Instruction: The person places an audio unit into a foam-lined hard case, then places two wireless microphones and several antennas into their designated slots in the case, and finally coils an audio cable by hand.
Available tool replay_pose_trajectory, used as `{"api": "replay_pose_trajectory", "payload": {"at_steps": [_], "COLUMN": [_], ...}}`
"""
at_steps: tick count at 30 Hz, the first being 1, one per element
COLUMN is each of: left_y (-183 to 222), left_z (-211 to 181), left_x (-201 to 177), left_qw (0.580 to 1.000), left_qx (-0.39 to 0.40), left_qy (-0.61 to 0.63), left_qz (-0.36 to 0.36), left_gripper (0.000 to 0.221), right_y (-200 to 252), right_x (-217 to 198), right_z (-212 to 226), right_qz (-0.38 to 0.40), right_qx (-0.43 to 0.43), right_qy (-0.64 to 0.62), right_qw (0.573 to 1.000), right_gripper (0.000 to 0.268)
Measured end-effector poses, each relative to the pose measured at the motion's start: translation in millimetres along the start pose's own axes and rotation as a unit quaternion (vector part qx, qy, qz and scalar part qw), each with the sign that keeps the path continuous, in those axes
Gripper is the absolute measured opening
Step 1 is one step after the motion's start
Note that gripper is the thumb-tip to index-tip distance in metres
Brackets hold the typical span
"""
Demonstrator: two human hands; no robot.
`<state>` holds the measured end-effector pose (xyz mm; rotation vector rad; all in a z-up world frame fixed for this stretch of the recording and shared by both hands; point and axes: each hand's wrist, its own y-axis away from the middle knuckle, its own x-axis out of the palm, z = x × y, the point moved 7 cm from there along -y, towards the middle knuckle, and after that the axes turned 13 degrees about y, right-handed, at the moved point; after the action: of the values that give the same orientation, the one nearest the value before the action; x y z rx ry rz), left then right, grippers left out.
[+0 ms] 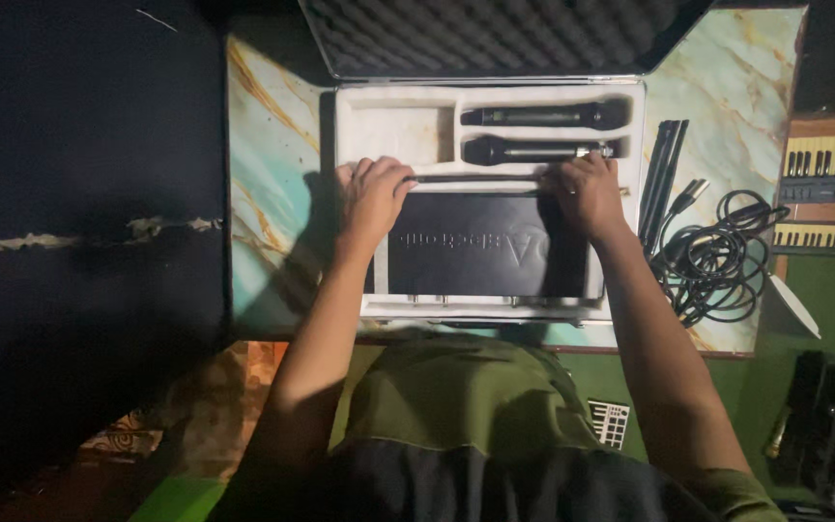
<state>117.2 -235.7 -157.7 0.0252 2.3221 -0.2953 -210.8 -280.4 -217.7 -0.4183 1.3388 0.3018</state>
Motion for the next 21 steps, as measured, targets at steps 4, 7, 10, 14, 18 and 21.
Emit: {"api": "replay_pose_trajectory", "payload": {"at_steps": [4, 7, 10, 14, 18, 21], "left_y": [-1, 0, -5, -3, -5, 2], "left_z": [-2, 0, 4, 9, 10, 5], "left_x": [1, 4, 7, 14, 15, 17], "left_qw": [0.999, 0.999, 0.998, 0.996, 0.997, 0.999], "left_qx": [-0.008, -0.019, -0.029, -0.056, -0.069, -0.02], "left_qy": [-0.038, -0.048, -0.051, -0.057, -0.041, -0.047], "left_qz": [-0.013, 0.002, 0.01, 0.027, 0.004, 0.0], "left_gripper": [0.012, 0.013, 0.012, 0.012, 0.014, 0.015], "right_y": [3, 5, 3, 7, 6, 13], "right_x": [0, 3, 3, 5, 2, 3], "right_z": [4, 6, 3, 4, 7, 7], "right_qz": [-0.03, -0.032, -0.051, -0.048, -0.055, -0.054], "right_qx": [0.001, 0.012, 0.038, 0.035, 0.025, 0.024], "right_qy": [-0.015, -0.025, -0.044, -0.052, -0.042, -0.053], "right_qw": [0.999, 0.999, 0.997, 0.997, 0.997, 0.997], "right_gripper": [0.017, 0.016, 0.016, 0.015, 0.015, 0.017]}}
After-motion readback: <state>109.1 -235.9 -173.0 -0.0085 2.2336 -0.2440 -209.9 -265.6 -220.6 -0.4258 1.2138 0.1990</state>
